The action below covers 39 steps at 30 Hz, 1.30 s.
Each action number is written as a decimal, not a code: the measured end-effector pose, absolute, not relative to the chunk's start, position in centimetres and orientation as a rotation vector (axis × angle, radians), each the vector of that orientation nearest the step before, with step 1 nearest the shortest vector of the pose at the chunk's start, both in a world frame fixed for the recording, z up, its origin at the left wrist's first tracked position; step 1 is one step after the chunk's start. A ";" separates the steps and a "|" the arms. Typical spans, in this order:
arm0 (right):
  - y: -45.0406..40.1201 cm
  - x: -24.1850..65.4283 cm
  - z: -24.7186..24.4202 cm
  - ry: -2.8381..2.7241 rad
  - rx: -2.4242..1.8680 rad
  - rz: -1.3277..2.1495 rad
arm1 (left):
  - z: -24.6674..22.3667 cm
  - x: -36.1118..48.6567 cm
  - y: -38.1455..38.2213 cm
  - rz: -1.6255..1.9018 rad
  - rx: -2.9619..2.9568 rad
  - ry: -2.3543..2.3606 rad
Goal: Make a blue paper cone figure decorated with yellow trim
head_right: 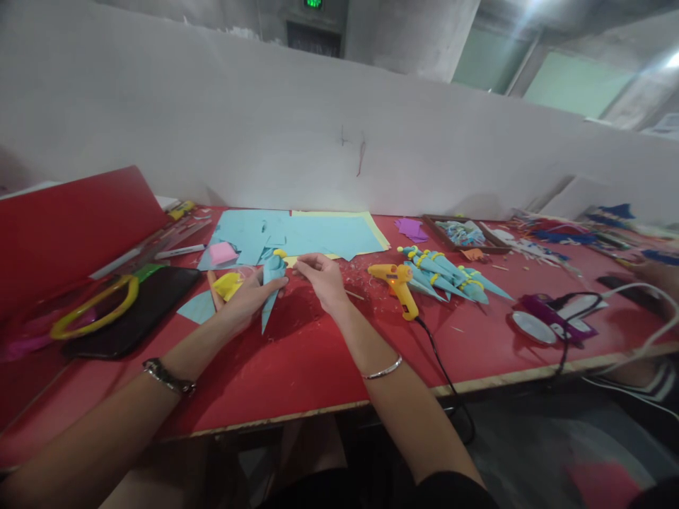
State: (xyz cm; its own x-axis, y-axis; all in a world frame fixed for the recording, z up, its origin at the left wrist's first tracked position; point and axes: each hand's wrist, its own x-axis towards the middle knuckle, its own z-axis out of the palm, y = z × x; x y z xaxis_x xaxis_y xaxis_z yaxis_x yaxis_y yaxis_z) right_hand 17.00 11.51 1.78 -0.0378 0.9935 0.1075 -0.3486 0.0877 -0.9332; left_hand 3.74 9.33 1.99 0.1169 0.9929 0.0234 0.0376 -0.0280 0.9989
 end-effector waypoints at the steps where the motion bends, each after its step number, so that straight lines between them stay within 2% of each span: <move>1: 11.5 17.0 1.8 -1.023 -0.832 1.342 | 2.0 3.7 9.3 1.122 1.314 1.138; 10: 11.5 17.1 1.9 -1.009 -0.859 1.304 | 1.9 3.7 9.4 1.126 1.319 1.134; 16: 11.5 17.0 1.9 -0.992 -0.798 1.444 | 1.9 3.7 9.4 1.129 1.326 1.129; 23: 11.5 17.1 1.7 -1.031 -0.878 1.324 | 2.1 3.8 9.3 1.117 1.330 1.148; 30: 11.6 17.0 1.8 -0.972 -0.821 1.414 | 2.1 3.8 9.2 1.113 1.328 1.149; 39: 11.6 17.0 1.7 -0.999 -0.849 1.352 | 2.1 3.7 9.3 1.111 1.332 1.151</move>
